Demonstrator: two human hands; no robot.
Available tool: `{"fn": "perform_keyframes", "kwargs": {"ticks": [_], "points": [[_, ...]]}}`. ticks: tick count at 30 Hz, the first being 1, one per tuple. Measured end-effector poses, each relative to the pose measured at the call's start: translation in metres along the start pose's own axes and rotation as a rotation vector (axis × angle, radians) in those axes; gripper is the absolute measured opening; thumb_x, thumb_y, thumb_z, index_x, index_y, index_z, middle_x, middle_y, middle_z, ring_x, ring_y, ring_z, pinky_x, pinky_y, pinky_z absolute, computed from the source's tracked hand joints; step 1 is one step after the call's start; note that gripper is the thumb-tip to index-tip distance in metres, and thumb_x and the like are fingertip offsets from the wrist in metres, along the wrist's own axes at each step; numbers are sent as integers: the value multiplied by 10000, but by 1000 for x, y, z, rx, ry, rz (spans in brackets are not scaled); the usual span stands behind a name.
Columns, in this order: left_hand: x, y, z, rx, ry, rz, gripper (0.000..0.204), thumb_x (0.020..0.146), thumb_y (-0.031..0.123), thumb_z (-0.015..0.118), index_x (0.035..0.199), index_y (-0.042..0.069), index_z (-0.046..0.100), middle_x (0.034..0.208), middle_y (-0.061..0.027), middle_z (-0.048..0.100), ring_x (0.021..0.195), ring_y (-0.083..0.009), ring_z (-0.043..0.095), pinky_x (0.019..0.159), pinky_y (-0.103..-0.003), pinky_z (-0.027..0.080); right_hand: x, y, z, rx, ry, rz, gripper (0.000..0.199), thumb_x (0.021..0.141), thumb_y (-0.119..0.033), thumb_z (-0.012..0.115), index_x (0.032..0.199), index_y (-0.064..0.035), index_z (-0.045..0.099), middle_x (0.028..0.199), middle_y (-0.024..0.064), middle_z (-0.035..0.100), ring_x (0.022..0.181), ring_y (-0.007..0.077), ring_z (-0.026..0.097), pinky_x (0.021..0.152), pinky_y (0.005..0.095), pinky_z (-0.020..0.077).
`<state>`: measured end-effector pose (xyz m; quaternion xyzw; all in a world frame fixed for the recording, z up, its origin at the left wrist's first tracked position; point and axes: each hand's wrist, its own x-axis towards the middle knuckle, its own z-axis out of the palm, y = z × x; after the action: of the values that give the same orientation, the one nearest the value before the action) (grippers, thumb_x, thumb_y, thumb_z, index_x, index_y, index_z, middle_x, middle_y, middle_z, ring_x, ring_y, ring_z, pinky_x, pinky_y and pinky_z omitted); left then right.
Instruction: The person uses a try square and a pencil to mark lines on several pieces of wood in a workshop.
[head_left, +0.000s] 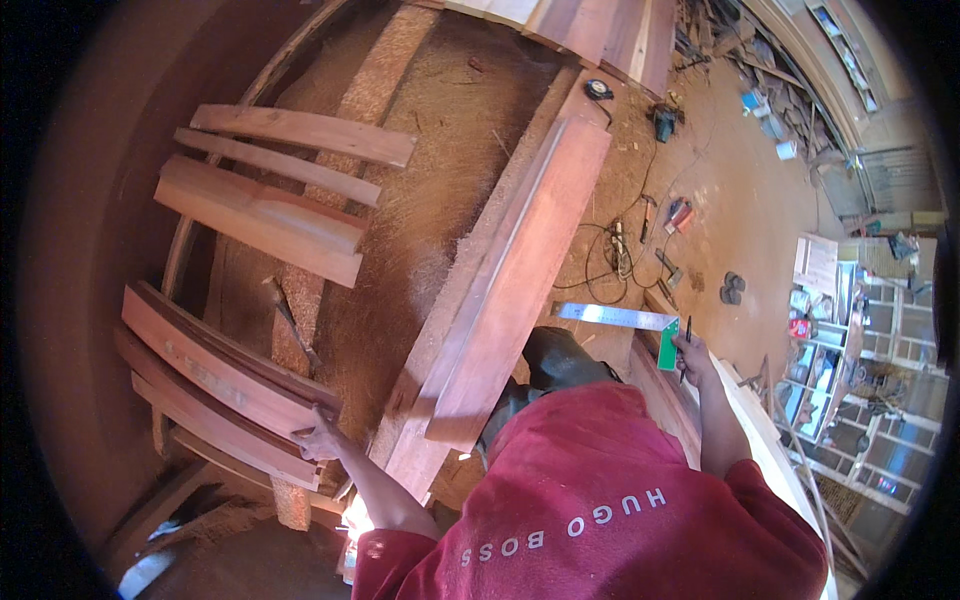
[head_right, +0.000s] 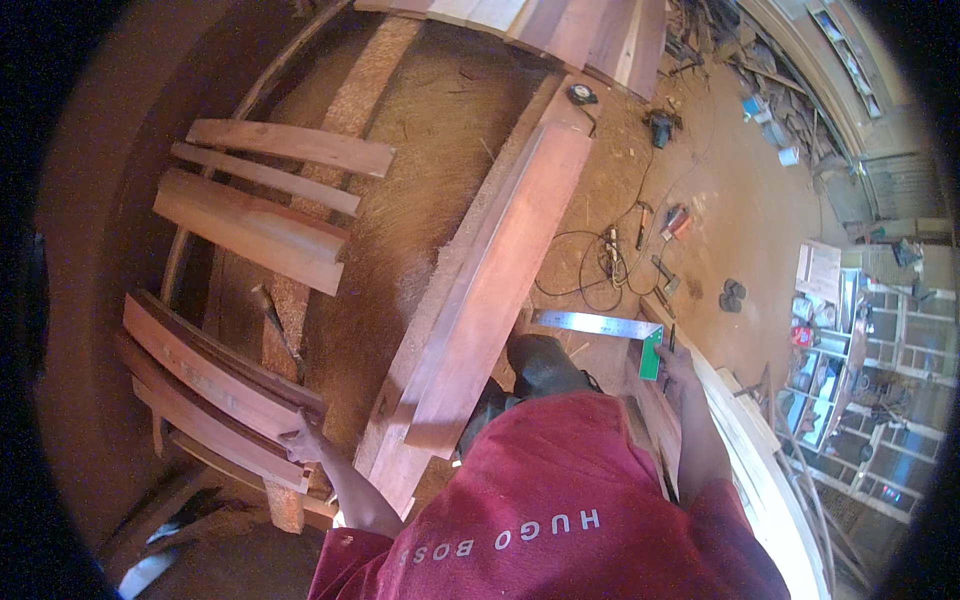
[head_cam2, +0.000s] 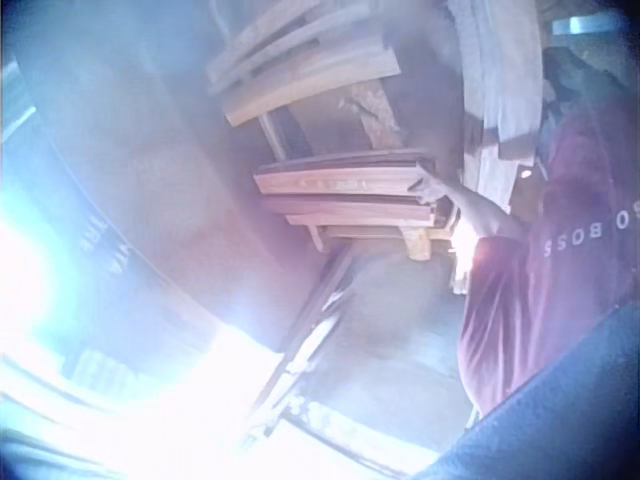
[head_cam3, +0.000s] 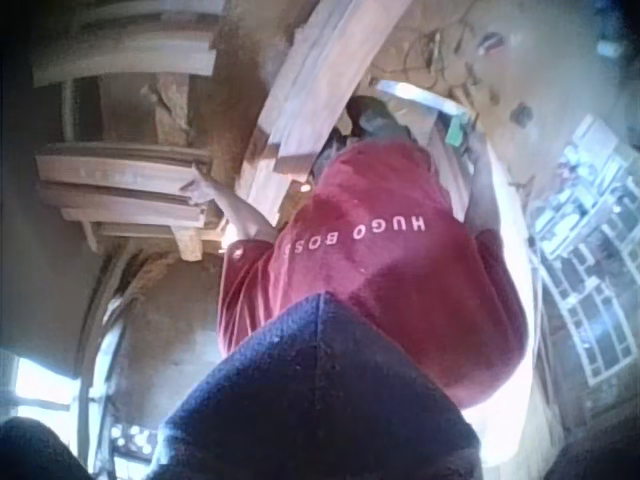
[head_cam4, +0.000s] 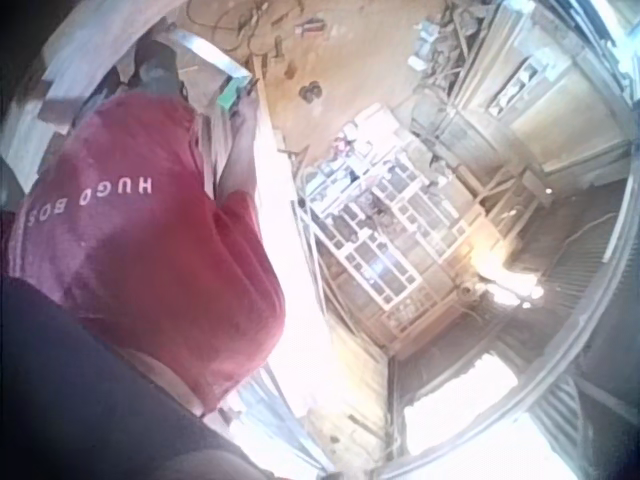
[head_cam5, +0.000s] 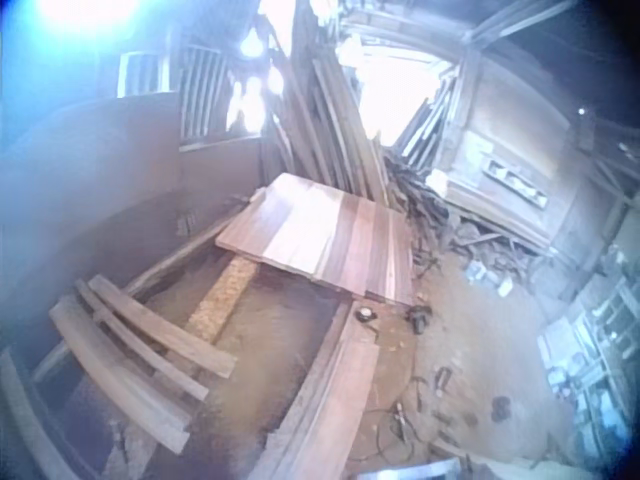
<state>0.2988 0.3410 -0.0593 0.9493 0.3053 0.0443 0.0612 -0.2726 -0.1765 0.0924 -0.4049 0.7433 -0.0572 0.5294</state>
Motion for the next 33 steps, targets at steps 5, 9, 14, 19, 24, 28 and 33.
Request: {"fn": "perform_keyframes", "kwargs": {"ticks": [5,9,14,19,24,28,33], "points": [[-1,14,-9,155,37,102,1018,838,766,652,1554,82,416,1528,-270,435,1342,-450,517,997,-572,524,15,-3,-9,353,57,-39,106,1026,-226,650,1100,-151,661,715,-76,517,513,34,420,406,196,298],[-75,74,-19,-155,6,557,767,1022,552,554,1485,-49,442,1417,-309,532,1297,-443,552,1053,-524,497,55,-16,-16,652,129,-207,175,1028,-249,659,1166,-147,629,808,-70,578,575,28,486,426,203,329],[-247,199,-66,-478,-286,1159,689,1020,486,570,1466,-30,470,1452,-314,490,1368,-475,460,1150,-585,346,128,-72,-1,651,-21,-305,328,1010,-310,693,1255,-124,580,1074,-19,641,797,85,606,538,224,436],[-413,301,-90,-363,-413,1704,758,892,508,720,1464,63,498,1541,-194,462,1498,-407,341,1215,-597,212,174,-159,105,475,-199,-356,590,972,-339,742,1432,-47,515,1331,79,627,1160,190,603,887,376,529],[-507,395,-54,-260,-422,1979,868,801,630,755,1473,141,503,1591,-161,397,1542,-370,267,1221,-626,159,208,-183,176,547,-320,-460,376,970,-240,735,1270,-28,656,1047,35,717,928,131,636,819,321,531],[-533,436,-33,-135,-324,2072,985,728,684,783,1500,146,489,1596,-163,386,1535,-369,269,1215,-659,122,219,-191,187,650,-448,-489,311,974,-193,718,1231,-23,673,962,10,722,843,106,633,784,303,535],[-540,445,-20,-66,-333,2059,1038,684,665,804,1541,193,455,1616,-158,364,1553,-373,240,1202,-697,84,236,-202,202,684,-436,-617,276,949,-185,733,1162,-18,681,929,20,722,827,109,640,765,321,544]]}}
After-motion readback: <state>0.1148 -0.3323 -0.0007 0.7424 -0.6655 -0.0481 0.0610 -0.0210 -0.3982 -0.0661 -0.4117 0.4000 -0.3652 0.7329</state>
